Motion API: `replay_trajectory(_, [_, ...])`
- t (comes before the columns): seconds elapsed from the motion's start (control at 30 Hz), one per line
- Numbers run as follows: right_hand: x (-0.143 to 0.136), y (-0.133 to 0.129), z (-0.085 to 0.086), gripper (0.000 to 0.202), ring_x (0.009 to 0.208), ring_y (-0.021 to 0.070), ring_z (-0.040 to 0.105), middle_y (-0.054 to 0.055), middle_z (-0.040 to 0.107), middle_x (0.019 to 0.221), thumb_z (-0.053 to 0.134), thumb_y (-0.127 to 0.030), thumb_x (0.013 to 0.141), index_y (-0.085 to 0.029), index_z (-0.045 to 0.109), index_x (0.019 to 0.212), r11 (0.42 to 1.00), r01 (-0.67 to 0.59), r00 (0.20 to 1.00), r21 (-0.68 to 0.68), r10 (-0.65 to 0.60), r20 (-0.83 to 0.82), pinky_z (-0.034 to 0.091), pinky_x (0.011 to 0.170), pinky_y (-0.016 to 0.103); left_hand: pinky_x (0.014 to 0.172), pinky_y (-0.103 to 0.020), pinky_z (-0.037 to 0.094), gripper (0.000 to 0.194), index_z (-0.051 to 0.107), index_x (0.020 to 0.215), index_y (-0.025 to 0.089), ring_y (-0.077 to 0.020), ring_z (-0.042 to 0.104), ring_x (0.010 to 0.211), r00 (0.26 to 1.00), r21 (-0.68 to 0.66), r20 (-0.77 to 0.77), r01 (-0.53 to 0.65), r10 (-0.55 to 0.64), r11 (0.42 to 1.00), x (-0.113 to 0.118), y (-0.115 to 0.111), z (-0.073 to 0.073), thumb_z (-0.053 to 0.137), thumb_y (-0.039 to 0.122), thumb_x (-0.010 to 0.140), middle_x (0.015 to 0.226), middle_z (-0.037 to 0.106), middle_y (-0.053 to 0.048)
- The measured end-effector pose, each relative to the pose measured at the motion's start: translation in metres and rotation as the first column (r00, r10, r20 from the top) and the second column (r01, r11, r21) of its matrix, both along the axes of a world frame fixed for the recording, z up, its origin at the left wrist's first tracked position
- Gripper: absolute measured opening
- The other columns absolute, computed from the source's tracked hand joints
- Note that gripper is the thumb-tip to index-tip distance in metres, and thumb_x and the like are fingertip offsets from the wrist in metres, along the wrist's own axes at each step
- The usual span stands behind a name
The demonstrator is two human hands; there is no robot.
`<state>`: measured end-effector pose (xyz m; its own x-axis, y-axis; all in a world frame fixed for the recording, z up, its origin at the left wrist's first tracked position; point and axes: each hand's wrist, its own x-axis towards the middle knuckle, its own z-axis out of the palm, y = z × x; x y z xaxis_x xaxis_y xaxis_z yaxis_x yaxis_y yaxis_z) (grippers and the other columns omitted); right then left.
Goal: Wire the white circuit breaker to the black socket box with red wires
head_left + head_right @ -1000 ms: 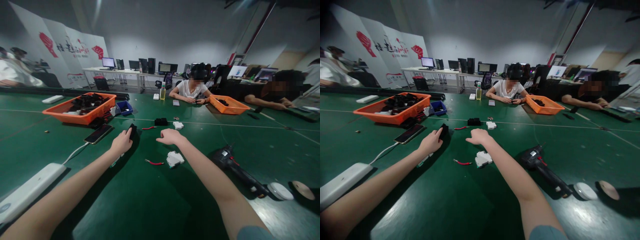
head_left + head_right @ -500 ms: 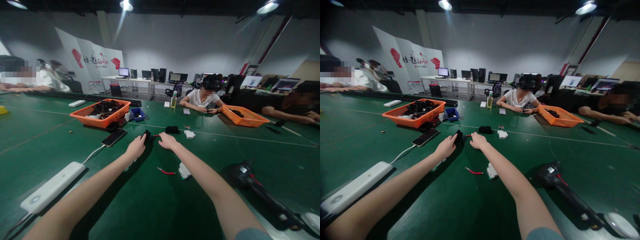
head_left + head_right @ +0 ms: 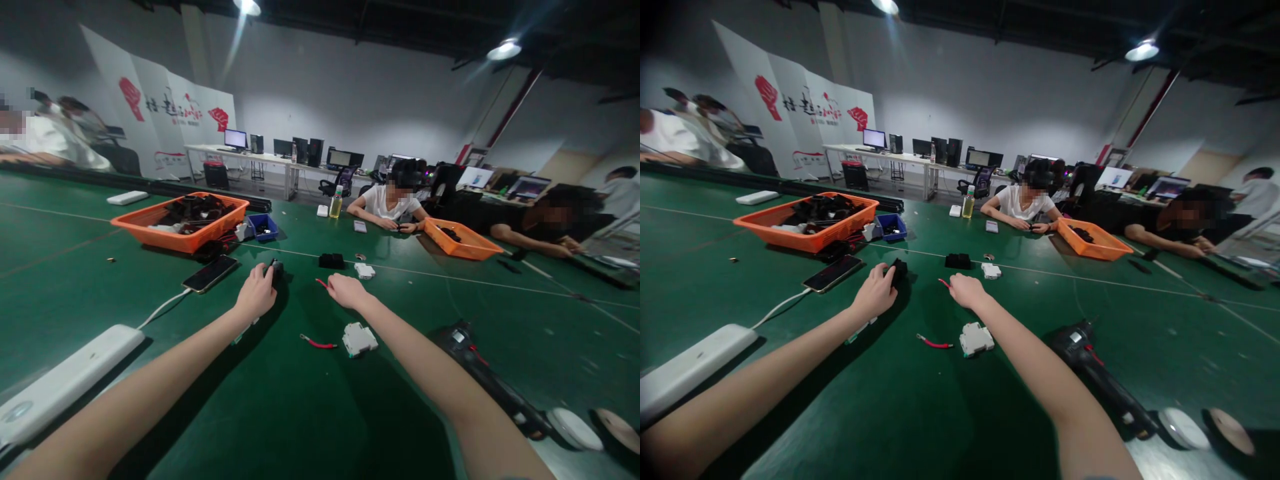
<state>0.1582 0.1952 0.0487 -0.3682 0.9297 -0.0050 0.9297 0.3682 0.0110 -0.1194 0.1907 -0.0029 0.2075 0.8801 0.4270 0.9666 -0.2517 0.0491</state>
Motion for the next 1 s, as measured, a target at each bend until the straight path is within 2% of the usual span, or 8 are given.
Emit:
replay_trajectory(0.13, [0.027,-0.039,0.016,0.02,0.082,0.0167,0.063,0.008,0.066,0.102,0.047,-0.031,0.1,-0.017,0.061,0.1,0.999,0.002,0.998,0.038,0.0,-0.062,0.041,0.064,0.026,0.094,-0.045,0.046,0.056,0.044,0.139,0.006,-0.0363,0.046,0.124,1.0,0.027,-0.016,-0.027,0.027,0.999,0.001,-0.002,0.001,0.046,0.022,0.086,0.137,0.045,-0.023])
replay_trajectory(0.3, [0.054,-0.095,0.031,0.017,0.077,0.0142,0.061,0.005,0.065,0.097,0.05,-0.031,0.098,-0.018,0.062,0.097,1.0,-0.021,0.995,0.007,0.021,-0.096,0.035,0.061,0.025,0.094,-0.047,0.044,0.059,0.038,0.144,0.007,-0.0368,0.05,0.121,0.997,0.028,-0.002,-0.074,0.075,0.997,0.002,-0.005,0.001,0.042,0.021,0.088,0.135,0.048,-0.024])
replay_trajectory(0.5, [0.053,-0.149,0.049,0.016,0.071,0.0156,0.059,0.005,0.067,0.086,0.055,-0.031,0.091,-0.018,0.062,0.086,0.964,-0.222,0.975,-0.149,0.221,-0.018,0.032,0.058,0.026,0.088,-0.045,0.047,0.062,0.03,0.149,0.006,-0.0354,0.059,0.109,0.995,-0.026,-0.001,-0.103,0.103,0.994,0.001,-0.001,-0.004,0.039,0.023,0.09,0.118,0.059,-0.023])
replay_trajectory(0.6, [0.042,-0.163,0.05,0.015,0.069,0.017,0.061,0.006,0.068,0.083,0.054,-0.028,0.088,-0.016,0.064,0.086,0.95,-0.258,0.963,-0.173,0.267,0.03,0.033,0.056,0.026,0.086,-0.047,0.049,0.06,0.033,0.148,0.006,-0.0361,0.061,0.107,0.996,-0.037,-0.016,-0.091,0.091,0.995,-0.001,0.002,-0.007,0.037,0.024,0.09,0.119,0.06,-0.023])
replay_trajectory(0.77, [0.023,-0.174,0.037,0.019,0.07,0.0229,0.067,0.011,0.071,0.083,0.056,-0.027,0.084,-0.013,0.069,0.085,0.951,-0.26,0.959,-0.17,0.274,0.069,0.04,0.054,0.028,0.101,-0.047,0.047,0.06,0.034,0.148,0.007,-0.0355,0.048,0.131,0.998,-0.009,-0.058,-0.004,0.004,1.0,-0.003,0.006,-0.009,0.037,0.02,0.09,0.147,0.042,-0.023])
replay_trajectory(0.9, [0.019,-0.177,0.028,0.022,0.07,0.0252,0.068,0.016,0.073,0.083,0.057,-0.027,0.087,-0.011,0.072,0.091,0.937,-0.252,0.96,-0.241,0.274,0.064,0.046,0.056,0.03,0.11,-0.043,0.043,0.058,0.04,0.146,0.008,-0.0299,0.045,0.136,0.99,-0.026,-0.103,0.098,-0.101,0.995,-0.006,0.013,-0.013,0.037,0.016,0.089,0.146,0.046,-0.02])
replay_trajectory(1.0, [0.02,-0.177,0.025,0.022,0.071,0.0251,0.069,0.016,0.073,0.084,0.057,-0.026,0.089,-0.011,0.071,0.095,0.936,-0.252,0.964,-0.246,0.266,0.024,0.047,0.056,0.03,0.112,-0.044,0.042,0.056,0.042,0.144,0.005,-0.0299,0.045,0.137,0.984,-0.039,-0.114,0.134,-0.137,0.99,-0.009,0.019,-0.017,0.036,0.016,0.089,0.146,0.046,-0.022])
